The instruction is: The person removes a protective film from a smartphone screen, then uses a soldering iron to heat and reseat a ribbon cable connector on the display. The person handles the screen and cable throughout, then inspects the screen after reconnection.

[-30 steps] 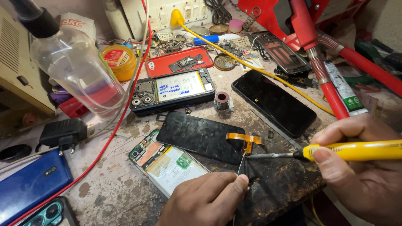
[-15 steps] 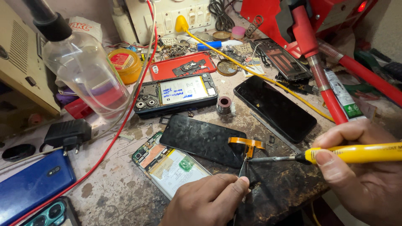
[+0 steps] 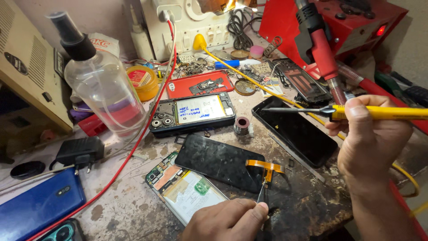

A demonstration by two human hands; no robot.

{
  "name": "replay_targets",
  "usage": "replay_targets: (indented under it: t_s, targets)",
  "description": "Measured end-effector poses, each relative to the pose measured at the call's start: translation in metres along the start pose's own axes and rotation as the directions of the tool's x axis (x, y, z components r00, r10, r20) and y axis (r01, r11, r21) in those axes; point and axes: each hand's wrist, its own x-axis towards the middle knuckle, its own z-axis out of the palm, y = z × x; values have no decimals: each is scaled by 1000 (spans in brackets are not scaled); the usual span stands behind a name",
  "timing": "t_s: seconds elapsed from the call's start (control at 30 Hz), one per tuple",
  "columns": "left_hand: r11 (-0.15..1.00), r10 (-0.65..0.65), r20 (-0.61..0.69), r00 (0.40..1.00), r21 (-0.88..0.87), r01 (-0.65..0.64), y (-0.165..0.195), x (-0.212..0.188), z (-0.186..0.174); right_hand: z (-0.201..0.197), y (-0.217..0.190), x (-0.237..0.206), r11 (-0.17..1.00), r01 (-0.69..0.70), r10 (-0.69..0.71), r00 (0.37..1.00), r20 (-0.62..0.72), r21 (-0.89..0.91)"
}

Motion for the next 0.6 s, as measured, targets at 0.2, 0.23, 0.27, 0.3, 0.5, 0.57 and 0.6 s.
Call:
replay_targets:
  t_s: [0.2, 0.23, 0.27, 0.3, 0.5, 0.57, 0.6]
  targets:
    - [1000, 15, -6, 1000, -24, -15, -2, 1, 0, 1, 0, 0, 999, 30, -29, 999, 24, -13]
    - [999, 20, -10, 1000, -26, -20, -2, 1, 0, 1, -1, 0, 999, 32, -31, 999, 33, -24]
    - [999, 24, -14, 1000, -26, -24, -2, 1, 0, 2, -1, 0, 999, 45, -44, 998, 46, -28]
    - [1000, 13, -10, 1000, -26, -13, -2, 1, 0, 3, -1, 0, 998, 59, -57, 997, 61, -30]
    - [1000, 5, -14, 1000, -30, -5, 0, 2, -1, 6, -4, 0, 999, 46, -44, 997, 62, -29]
    - [1000, 6, -15, 1000, -27, -7, 0, 2, -1, 6, -5, 0, 998, 48, -45, 997, 67, -50]
    - [999, -4, -8, 1000, -32, 3, 0, 2, -1, 7, -5, 0, 997, 49, -45, 997, 70, -61]
